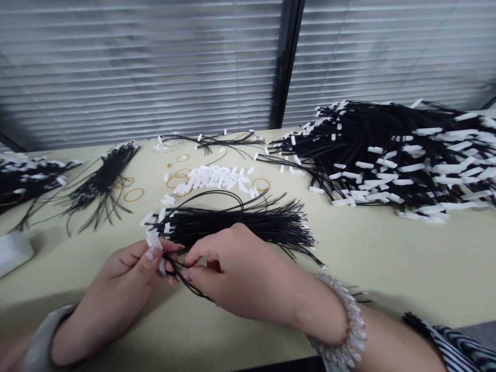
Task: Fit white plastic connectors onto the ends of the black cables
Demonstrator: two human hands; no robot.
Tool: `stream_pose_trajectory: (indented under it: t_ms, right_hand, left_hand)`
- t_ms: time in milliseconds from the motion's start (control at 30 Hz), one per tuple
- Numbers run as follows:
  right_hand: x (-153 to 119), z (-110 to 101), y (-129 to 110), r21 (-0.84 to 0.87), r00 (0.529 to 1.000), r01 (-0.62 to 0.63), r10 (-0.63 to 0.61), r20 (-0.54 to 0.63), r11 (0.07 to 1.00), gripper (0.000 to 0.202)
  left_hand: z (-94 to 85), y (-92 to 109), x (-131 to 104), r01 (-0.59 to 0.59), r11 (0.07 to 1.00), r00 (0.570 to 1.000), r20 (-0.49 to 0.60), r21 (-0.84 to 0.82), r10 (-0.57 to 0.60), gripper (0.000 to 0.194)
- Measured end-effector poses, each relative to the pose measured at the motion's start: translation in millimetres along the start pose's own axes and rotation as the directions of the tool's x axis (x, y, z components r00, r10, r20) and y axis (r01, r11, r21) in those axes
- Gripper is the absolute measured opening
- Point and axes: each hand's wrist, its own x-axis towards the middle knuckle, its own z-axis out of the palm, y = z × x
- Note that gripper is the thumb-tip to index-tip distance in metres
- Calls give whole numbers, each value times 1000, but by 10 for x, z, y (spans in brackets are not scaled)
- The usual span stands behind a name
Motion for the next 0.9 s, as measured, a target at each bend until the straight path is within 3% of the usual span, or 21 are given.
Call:
stream_pose_trajectory:
  t_ms: [133,233,333,467,633,733,800,867,900]
  right_hand:
    - [-13,64,36,-18,1000,-9,8,-19,1000,19]
    - [-1,84,52,-199,991,93,-109,-72,976,19]
    - [11,73,65,-372,979,174,-199,-30,912,20]
    - [3,61,73,-479,987,125,-157,-27,869,19]
    - [-11,12,102,-699,958,130,-269,-93,704,15]
    - [-36,-119,142,-788,938,2,-274,-212,615,16]
    - [-76,-228,146,-799,880,-159,-283,-381,580,15]
    - [-123,-320,109,-725,754,-285,-321,-574,627,12]
    - [-143,-353,77,-647,668,-292,-334,-665,705,12]
  left_hand:
    - [-6,18,-6,-37,997,999,-12,66,37,15]
    - [-10,18,-12,-49,995,999,2,84,49,16]
    - [-8,24,-16,-57,994,998,12,97,56,17]
    - [1,49,-14,-68,992,997,29,104,66,17]
    - [32,50,0,-34,999,999,37,38,32,16]
    - [37,0,25,30,997,1000,5,-74,-30,18]
    - [29,-41,44,74,982,997,0,-172,-75,20]
    - [20,-72,61,99,961,995,16,-257,-98,22]
    - [16,-82,66,106,952,994,25,-287,-103,22]
